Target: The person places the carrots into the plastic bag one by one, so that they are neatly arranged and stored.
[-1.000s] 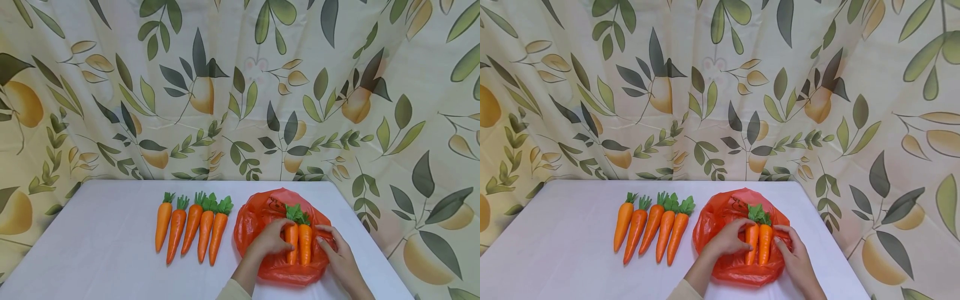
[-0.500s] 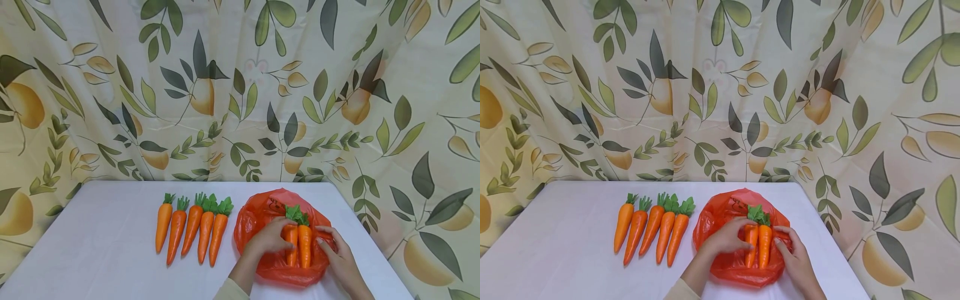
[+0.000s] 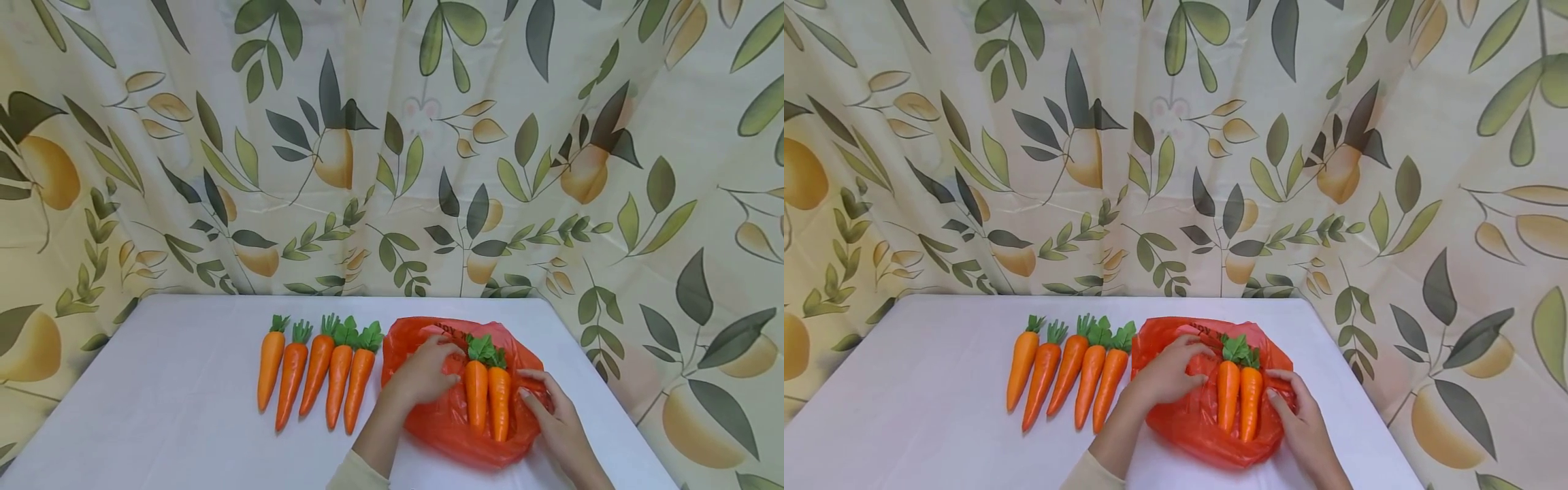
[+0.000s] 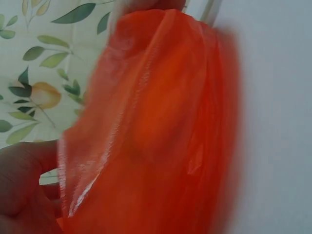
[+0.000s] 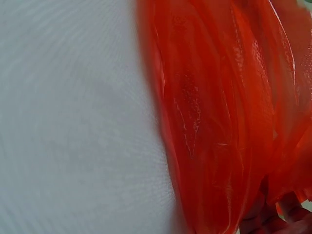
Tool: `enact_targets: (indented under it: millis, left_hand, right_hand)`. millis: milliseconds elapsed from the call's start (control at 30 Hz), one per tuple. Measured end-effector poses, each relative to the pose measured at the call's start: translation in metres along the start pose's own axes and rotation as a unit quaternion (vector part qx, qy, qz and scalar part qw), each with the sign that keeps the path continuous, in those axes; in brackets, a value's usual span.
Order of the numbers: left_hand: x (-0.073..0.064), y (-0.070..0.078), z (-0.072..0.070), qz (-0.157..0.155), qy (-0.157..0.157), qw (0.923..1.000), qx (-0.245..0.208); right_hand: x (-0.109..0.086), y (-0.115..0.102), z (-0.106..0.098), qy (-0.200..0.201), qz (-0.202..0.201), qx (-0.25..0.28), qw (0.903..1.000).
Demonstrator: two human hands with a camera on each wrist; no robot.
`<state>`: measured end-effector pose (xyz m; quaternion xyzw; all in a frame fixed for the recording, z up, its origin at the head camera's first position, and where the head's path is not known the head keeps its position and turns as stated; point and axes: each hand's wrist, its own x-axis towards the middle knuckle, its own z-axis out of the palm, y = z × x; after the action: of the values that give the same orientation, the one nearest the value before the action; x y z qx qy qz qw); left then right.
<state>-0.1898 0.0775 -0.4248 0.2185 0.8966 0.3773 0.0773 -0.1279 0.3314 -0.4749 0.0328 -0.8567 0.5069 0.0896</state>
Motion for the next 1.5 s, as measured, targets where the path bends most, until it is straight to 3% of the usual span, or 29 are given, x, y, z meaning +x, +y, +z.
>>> enact_targets:
  millis: [200, 333, 633, 867, 1100, 1300, 1500]
  left_hand:
    - [-0.011, -0.002, -0.02, 0.05, -0.005, 0.9987, 0.004]
    - [-0.016, -0.006, -0.03, 0.062, 0.0, 0.998, -0.012]
    - [-0.029, -0.016, -0.039, 0.085, -0.018, 0.9959, -0.025]
    - [-0.036, -0.021, -0.046, 0.124, -0.012, 0.9884, -0.087]
    - [-0.045, -0.032, -0.058, 0.109, -0.008, 0.9837, -0.142]
    - [-0.055, -0.049, -0.071, 0.103, 0.003, 0.98, -0.17]
    - [-0.067, -0.066, -0.083, 0.076, 0.016, 0.9767, -0.2]
  right_hand:
    - [0.002, 0.0, 0.001, -0.002, 0.003, -0.003, 1.0]
    - [0.002, -0.001, 0.001, -0.005, 0.008, -0.01, 0.9999]
    - [0.002, -0.001, 0.002, -0.01, 0.024, -0.013, 0.9996]
    - [0.002, -0.001, 0.001, -0.006, 0.02, -0.016, 0.9997]
    - [0.002, -0.002, 0.002, -0.011, 0.03, -0.01, 0.9994]
    - [0.002, 0.002, 0.003, -0.012, 0.033, -0.008, 0.9993]
    - [0.003, 0.005, 0.002, -0.017, 0.039, -0.003, 0.9991]
